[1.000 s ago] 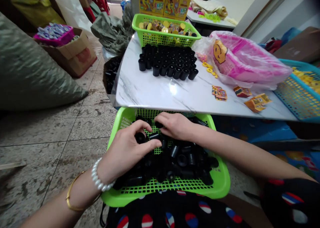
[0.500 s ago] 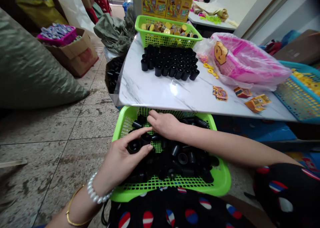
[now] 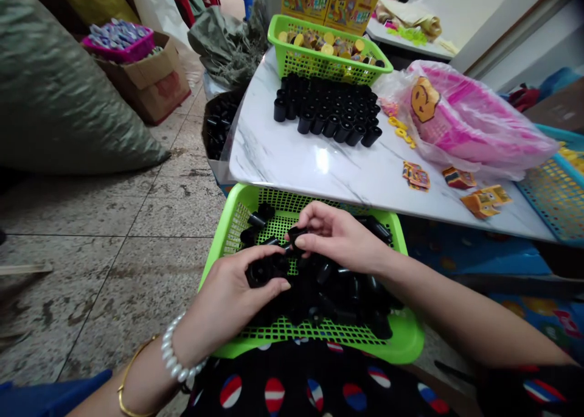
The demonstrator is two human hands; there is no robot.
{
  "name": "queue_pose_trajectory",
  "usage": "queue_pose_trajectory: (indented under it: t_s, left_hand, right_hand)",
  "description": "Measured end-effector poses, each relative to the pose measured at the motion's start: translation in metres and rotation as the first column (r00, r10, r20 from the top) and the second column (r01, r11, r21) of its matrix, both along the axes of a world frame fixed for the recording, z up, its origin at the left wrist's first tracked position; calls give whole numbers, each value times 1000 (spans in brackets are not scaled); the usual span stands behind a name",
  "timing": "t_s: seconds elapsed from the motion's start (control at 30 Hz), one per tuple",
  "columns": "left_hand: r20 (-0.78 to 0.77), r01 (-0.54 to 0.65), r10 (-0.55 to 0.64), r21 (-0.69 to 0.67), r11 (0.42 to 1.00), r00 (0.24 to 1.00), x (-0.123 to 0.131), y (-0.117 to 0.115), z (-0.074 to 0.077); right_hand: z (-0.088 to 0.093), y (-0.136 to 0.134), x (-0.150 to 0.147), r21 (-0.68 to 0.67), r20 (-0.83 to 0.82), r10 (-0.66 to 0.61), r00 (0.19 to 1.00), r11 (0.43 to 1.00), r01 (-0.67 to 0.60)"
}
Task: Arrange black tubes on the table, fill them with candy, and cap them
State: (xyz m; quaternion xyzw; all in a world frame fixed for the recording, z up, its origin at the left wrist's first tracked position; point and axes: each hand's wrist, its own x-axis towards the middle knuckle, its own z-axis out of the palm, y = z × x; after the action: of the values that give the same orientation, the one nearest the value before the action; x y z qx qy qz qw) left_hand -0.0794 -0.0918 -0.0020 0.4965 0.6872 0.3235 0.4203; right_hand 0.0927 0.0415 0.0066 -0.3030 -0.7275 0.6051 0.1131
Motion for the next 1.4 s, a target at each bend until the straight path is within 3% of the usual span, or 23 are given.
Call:
queue_pose_trajectory:
  t_s: [0.07, 0.13, 0.2, 0.27, 0.33, 0.4, 0.47, 0.63, 0.7, 0.83, 1.03, 1.17, 1.27, 1.33, 1.4]
  left_hand:
    - [-24, 12, -11, 45, 999, 1000, 1, -1, 0]
    - [-28, 23, -21, 64, 998, 999, 2, -2, 0]
    - [-24, 48, -46, 81, 996, 999, 3, -2, -2]
    - [-32, 71, -68, 108, 992, 997, 4, -3, -3]
    - [-61, 78, -70, 132, 988, 996, 4, -4, -4]
    - [-97, 78, -64, 148, 986, 993, 4, -5, -5]
    - [-114, 85, -67, 160, 983, 991, 4, -6, -5]
    - [-90, 86, -73, 150, 985, 993, 4, -6, -5]
    - [-91, 104, -91, 145, 984, 992, 3, -6, -5]
    - [-115, 146, -126, 184, 972, 985, 5, -6, -3]
    - [-114, 250, -230, 204, 947, 966, 17, -16, -3]
    - [-101, 171, -151, 237, 956, 983, 21, -19, -5]
    - [-108, 108, -82, 263, 959, 991, 14, -14, -3]
    - [-133, 51, -20, 235, 971, 991, 7, -10, -1]
    - [-145, -13, 40, 179, 984, 989, 1, -8, 0]
  right_hand:
    - [2, -20, 5, -249, -81, -126, 989, 963, 102]
    - [-1, -37, 9, -290, -84, -224, 971, 938, 191]
    - [-5, -49, 13, -186, -66, -251, 966, 954, 235]
    - [-6, -54, 14, 8, -54, -216, 975, 976, 217]
    - [-5, -53, 14, 194, -67, -172, 983, 964, 182]
    - [-3, -49, 14, 282, -110, -154, 982, 943, 179]
    - [-3, -46, 13, 276, -136, -172, 976, 939, 204]
    - [-6, -44, 13, 119, -140, -236, 962, 960, 253]
    - [-6, -45, 14, 235, -127, -186, 974, 949, 211]
    - [-5, -48, 17, 502, -140, -62, 988, 856, 124]
    - [-14, -70, 26, 629, -163, 83, 983, 776, 39]
    - [-8, -79, 34, 649, 43, 251, 967, 729, -219]
    - [3, -56, 30, 609, 125, 329, 936, 720, -334]
    - [3, -29, 22, 628, 157, 272, 949, 714, -309]
    - [-6, -3, 12, 679, 295, 172, 940, 655, -333]
